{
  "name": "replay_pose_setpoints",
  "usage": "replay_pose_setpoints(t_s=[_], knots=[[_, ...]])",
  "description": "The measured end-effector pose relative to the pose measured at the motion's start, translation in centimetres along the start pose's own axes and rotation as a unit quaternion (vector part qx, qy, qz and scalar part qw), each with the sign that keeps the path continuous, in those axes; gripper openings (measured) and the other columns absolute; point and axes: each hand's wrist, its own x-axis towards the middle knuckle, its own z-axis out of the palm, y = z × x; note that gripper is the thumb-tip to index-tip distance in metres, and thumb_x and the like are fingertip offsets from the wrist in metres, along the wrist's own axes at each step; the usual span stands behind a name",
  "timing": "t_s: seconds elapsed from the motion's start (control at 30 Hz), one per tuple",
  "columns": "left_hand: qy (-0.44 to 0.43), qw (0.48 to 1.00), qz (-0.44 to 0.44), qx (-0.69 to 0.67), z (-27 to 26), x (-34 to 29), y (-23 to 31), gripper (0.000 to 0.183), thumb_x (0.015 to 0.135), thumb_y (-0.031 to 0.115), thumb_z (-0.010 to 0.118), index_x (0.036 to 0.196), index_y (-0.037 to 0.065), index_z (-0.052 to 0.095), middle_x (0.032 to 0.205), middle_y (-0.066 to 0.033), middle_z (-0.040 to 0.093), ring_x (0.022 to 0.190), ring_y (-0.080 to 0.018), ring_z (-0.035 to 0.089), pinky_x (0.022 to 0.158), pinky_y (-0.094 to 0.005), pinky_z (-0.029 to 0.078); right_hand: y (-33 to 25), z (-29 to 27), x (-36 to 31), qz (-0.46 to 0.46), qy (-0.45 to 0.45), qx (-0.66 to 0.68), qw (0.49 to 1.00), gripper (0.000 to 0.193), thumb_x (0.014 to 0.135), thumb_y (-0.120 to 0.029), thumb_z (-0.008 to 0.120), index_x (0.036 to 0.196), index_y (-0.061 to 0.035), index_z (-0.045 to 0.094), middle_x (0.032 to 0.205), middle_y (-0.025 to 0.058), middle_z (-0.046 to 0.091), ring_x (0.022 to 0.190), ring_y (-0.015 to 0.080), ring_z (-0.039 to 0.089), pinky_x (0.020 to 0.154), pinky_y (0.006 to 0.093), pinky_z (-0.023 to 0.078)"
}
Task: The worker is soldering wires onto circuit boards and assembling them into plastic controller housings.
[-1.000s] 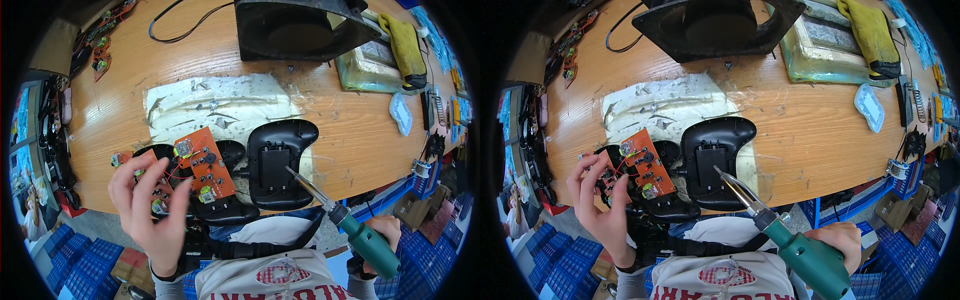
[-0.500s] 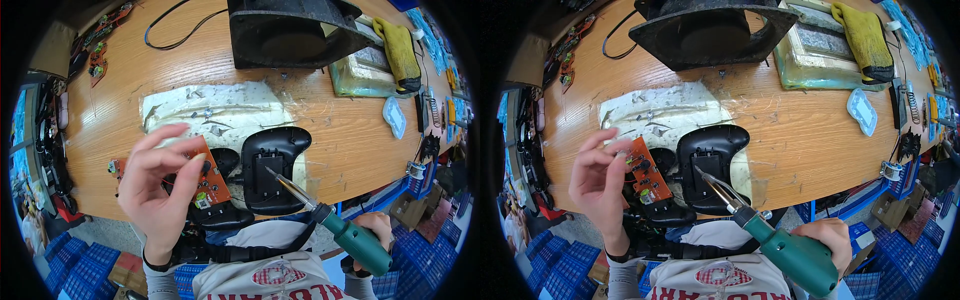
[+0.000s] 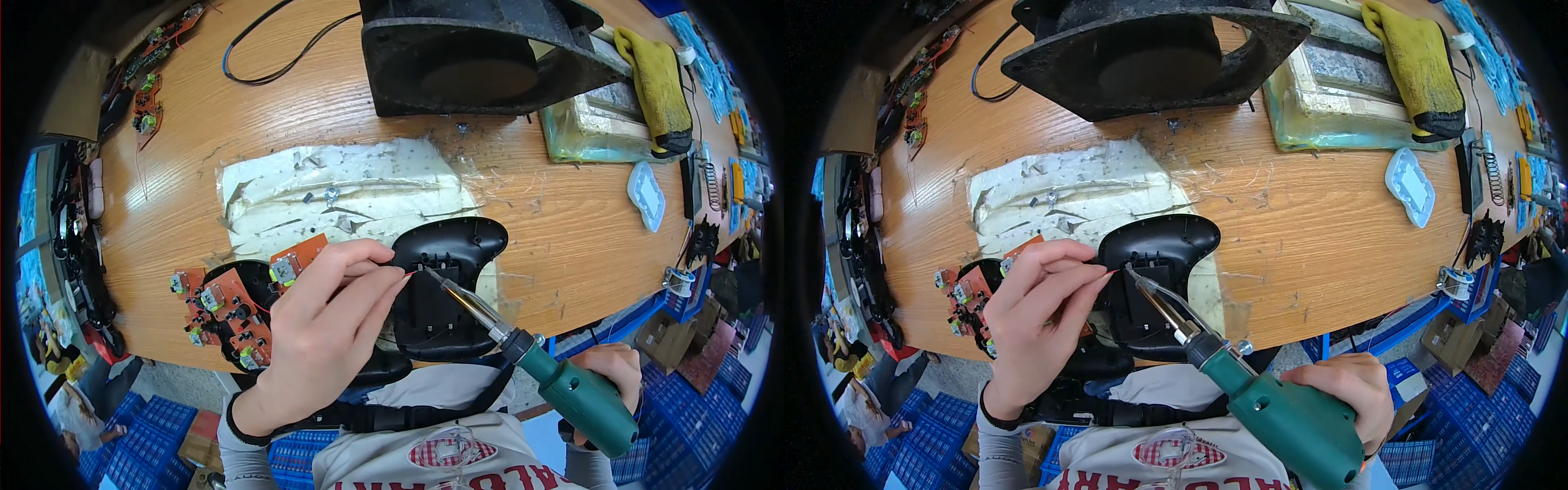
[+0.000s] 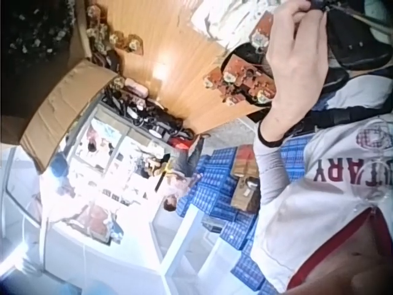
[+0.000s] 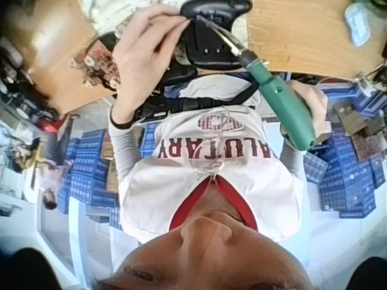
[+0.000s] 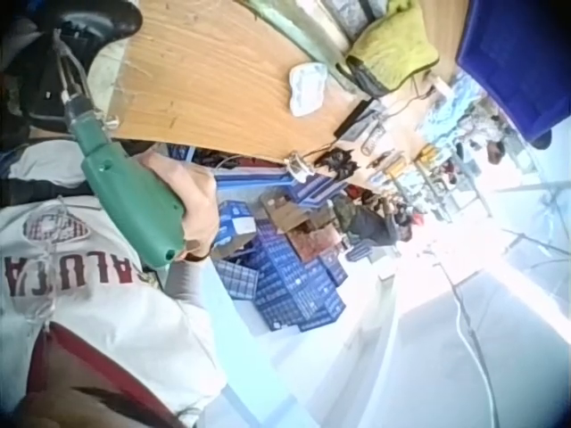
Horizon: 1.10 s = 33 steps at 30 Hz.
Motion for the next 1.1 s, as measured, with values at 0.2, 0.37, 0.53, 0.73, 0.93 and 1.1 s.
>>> replay_pose_setpoints(t_s=[0.2,0.37,0.53,0.73,0.93,1.1], knots=[[-0.058,0.991,0.036,0.113,-0.5,1.0,0.6,0.014,0.07,-0.004,0.069,0.082,-0.001,0.063,0.101,-0.0095,0.059,0.095,-0.0256,0.059,0.078,-0.033,0.046,-0.3,-0.8,0.4,0.006,-0.036,0.004,0.999,0.055,0.063,-0.044,0.073,0.089,0.0029,0.06,0.067,0.0119,0.066,0.05,0.0224,0.064,0.047,0.0281,0.049],[-0.055,0.991,0.037,0.118,0.0,0.7,0.4,0.015,0.069,-0.002,0.069,0.083,-0.001,0.062,0.106,-0.0103,0.058,0.104,-0.0289,0.054,0.085,-0.0371,0.043,-0.7,-0.5,0.9,0.017,-0.046,0.004,0.999,0.036,0.07,-0.023,0.07,0.091,0.0048,0.061,0.072,0.0151,0.067,0.052,0.0253,0.065,0.047,0.0309,0.05],[-0.058,0.988,0.037,0.134,0.0,0.7,0.4,0.014,0.07,-0.001,0.069,0.082,0.0,0.062,0.107,-0.0096,0.059,0.103,-0.0278,0.055,0.084,-0.0371,0.042,-0.9,-0.5,1.2,0.006,-0.043,-0.032,0.999,0.036,0.07,-0.023,0.071,0.091,0.0044,0.061,0.074,0.0155,0.066,0.053,0.0254,0.065,0.047,0.0311,0.051],[-0.057,0.985,0.044,0.156,0.0,0.7,0.3,0.015,0.069,0.0,0.069,0.082,0.002,0.063,0.106,-0.0077,0.059,0.103,-0.0263,0.054,0.081,-0.0354,0.04,-1.5,-1.1,2.2,-0.006,-0.08,-0.081,0.993,0.036,0.07,-0.023,0.072,0.091,0.0041,0.061,0.075,0.0148,0.066,0.055,0.0256,0.065,0.049,0.0315,0.052],[-0.062,0.984,0.046,0.162,0.0,0.8,0.4,0.015,0.069,0.0,0.069,0.082,0.002,0.063,0.106,-0.0076,0.059,0.103,-0.0264,0.054,0.081,-0.0356,0.04,-1.6,-1.1,2.0,0.042,-0.079,-0.015,0.996,0.035,0.07,-0.022,0.071,0.093,0.0036,0.061,0.072,0.0134,0.066,0.055,0.0258,0.065,0.05,0.0316,0.052],[-0.062,0.983,0.049,0.164,0.0,0.8,0.4,0.015,0.069,0.0,0.069,0.082,0.001,0.063,0.106,-0.0074,0.059,0.103,-0.0264,0.054,0.082,-0.0357,0.04,-3.0,-2.1,2.9,0.074,-0.109,-0.021,0.991,0.034,0.072,-0.021,0.071,0.094,0.0035,0.061,0.071,0.0126,0.066,0.055,0.0249,0.065,0.049,0.0309,0.051]])
